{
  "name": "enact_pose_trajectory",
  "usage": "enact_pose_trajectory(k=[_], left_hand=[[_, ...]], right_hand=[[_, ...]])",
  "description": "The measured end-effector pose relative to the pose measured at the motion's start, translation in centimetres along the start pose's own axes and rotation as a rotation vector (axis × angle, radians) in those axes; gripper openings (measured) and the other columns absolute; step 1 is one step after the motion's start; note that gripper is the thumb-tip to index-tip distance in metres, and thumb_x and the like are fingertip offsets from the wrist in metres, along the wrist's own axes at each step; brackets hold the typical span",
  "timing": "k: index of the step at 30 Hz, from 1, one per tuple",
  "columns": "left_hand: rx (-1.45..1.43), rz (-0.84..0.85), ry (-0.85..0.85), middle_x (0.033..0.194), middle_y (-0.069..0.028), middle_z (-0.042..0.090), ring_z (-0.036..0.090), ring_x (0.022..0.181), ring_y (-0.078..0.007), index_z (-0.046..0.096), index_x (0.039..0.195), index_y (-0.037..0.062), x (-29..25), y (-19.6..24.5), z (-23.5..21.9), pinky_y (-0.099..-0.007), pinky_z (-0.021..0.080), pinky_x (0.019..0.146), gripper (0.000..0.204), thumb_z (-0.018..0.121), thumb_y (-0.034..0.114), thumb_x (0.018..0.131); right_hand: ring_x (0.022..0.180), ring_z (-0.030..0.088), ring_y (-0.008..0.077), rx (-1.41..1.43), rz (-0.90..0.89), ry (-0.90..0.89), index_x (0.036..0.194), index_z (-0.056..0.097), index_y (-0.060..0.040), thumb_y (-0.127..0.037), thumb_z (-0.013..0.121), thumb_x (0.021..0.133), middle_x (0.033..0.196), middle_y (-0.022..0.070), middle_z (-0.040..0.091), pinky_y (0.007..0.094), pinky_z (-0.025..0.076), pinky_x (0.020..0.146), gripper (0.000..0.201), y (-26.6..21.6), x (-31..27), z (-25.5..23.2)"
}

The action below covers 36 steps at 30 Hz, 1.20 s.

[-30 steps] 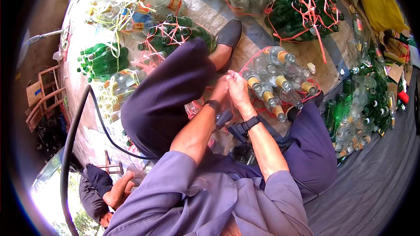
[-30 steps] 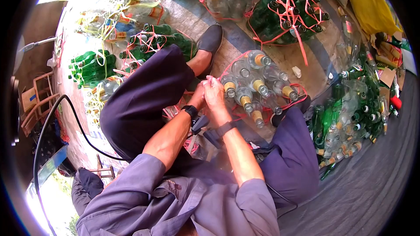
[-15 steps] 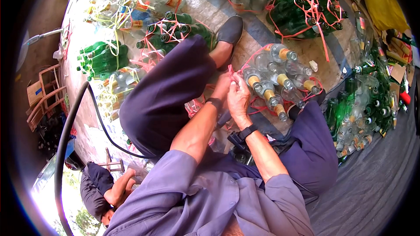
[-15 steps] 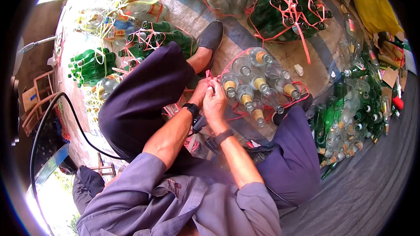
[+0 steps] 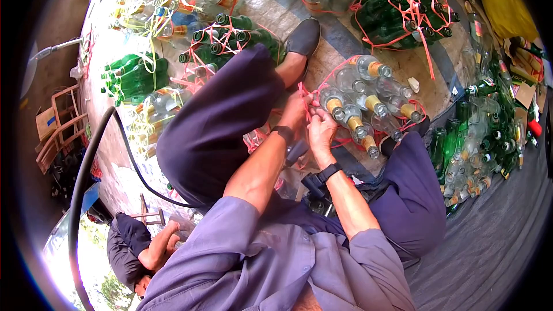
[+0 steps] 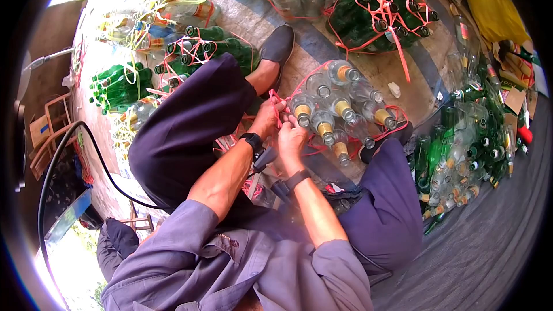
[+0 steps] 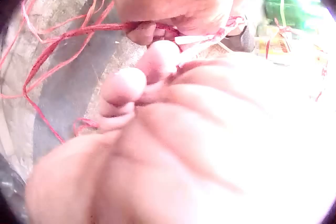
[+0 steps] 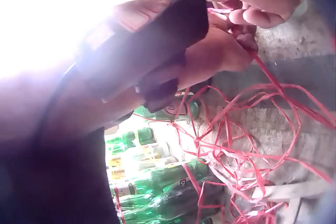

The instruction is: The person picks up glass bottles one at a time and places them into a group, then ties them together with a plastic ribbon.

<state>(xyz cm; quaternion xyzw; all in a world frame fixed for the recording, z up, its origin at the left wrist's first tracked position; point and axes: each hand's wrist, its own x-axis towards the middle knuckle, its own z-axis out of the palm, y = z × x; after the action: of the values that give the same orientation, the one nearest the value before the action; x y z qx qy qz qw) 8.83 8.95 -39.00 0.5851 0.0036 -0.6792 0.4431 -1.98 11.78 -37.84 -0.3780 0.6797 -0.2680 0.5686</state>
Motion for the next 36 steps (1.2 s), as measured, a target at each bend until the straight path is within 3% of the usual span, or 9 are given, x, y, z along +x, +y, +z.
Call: enact_pose_trajectory(k=[1,3,5,7,9,11,21,31,36], left_hand=[[0.001,-0.001,0.000,0.081,-0.0055,0.063,0.059,0.057,-0.0155,0.058,0.091,0.0046,-0.2,0.2,0.3,-0.0298,0.047,0.053,0.010,0.057,0.013,0.097],[0.001,-0.004,0.045,0.079,-0.0052,0.063,0.058,0.052,-0.0144,0.059,0.092,0.0048,-0.4,0.5,0.8,-0.0275,0.044,0.048,0.014,0.056,0.017,0.098],[0.061,-0.019,0.079,0.078,-0.0045,0.062,0.057,0.054,-0.0137,0.059,0.091,0.0052,0.1,0.4,0.6,-0.0268,0.043,0.047,0.016,0.056,0.020,0.098],[0.121,-0.035,0.116,0.077,-0.0037,0.061,0.057,0.055,-0.0131,0.060,0.091,0.0056,0.3,0.0,0.2,-0.0262,0.043,0.047,0.019,0.055,0.022,0.099],[0.109,-0.014,0.048,0.072,-0.0015,0.058,0.053,0.056,-0.0116,0.061,0.087,0.0066,-0.1,0.3,0.2,-0.0256,0.040,0.045,0.022,0.055,0.025,0.098],[0.084,-0.048,0.071,0.071,-0.0007,0.057,0.052,0.056,-0.0110,0.061,0.086,0.0071,-0.8,0.9,0.8,-0.0250,0.038,0.045,0.022,0.057,0.025,0.097],[0.044,-0.133,0.122,0.063,0.0028,0.052,0.042,0.050,-0.0075,0.063,0.079,0.0100,-0.3,1.1,1.0,-0.0236,0.028,0.042,0.019,0.061,0.021,0.094],[0.061,-0.195,0.136,0.063,0.0021,0.057,0.048,0.049,-0.0068,0.063,0.077,0.0098,0.3,0.4,0.9,-0.0224,0.032,0.042,0.017,0.063,0.018,0.093],[-0.048,-0.096,0.253,0.059,0.0008,0.055,0.047,0.046,-0.0078,0.058,0.074,0.0089,-0.1,0.7,1.7,-0.0249,0.035,0.040,0.017,0.066,0.012,0.090]], right_hand=[[0.061,0.061,0.0113,0.054,0.188,-0.014,0.121,0.061,0.0065,-0.008,0.053,0.093,0.095,0.0090,0.070,0.0248,0.050,0.054,0.033,-0.2,0.0,-0.3],[0.063,0.062,0.0119,-0.054,0.114,-0.082,0.121,0.061,0.0057,-0.010,0.054,0.092,0.097,0.0082,0.070,0.0246,0.050,0.053,0.034,5.3,1.7,-1.1],[0.064,0.063,0.0125,-0.161,0.038,-0.153,0.122,0.061,0.0048,-0.012,0.055,0.092,0.098,0.0074,0.069,0.0244,0.051,0.052,0.034,5.5,2.3,-1.5],[0.068,0.064,0.0131,0.136,0.365,-0.180,0.122,0.061,0.0033,-0.016,0.056,0.092,0.102,0.0063,0.068,0.0236,0.050,0.049,0.036,-0.4,1.5,-2.1],[0.072,0.063,0.0120,0.182,0.299,-0.198,0.122,0.061,-0.0029,-0.020,0.058,0.093,0.104,0.0034,0.067,0.0231,0.050,0.053,0.033,-0.1,1.6,-1.9],[0.074,0.062,0.0102,0.483,0.525,-0.238,0.118,0.062,-0.0102,-0.023,0.061,0.094,0.101,-0.0008,0.067,0.0228,0.049,0.058,0.027,-0.5,1.8,-2.0],[0.074,0.058,0.0069,0.741,0.576,-0.239,0.110,0.065,-0.0151,-0.022,0.065,0.096,0.095,-0.0052,0.065,0.0203,0.047,0.060,0.016,0.4,2.3,-1.7],[0.070,0.056,0.0054,0.880,0.649,-0.212,0.101,0.066,-0.0115,-0.017,0.067,0.094,0.084,-0.0040,0.063,0.0176,0.045,0.056,0.009,2.0,4.0,-1.1],[0.068,0.057,0.0058,0.886,0.670,-0.224,0.096,0.066,-0.0101,-0.016,0.070,0.092,0.080,-0.0028,0.063,0.0175,0.046,0.055,0.008,2.1,4.3,-0.8]])
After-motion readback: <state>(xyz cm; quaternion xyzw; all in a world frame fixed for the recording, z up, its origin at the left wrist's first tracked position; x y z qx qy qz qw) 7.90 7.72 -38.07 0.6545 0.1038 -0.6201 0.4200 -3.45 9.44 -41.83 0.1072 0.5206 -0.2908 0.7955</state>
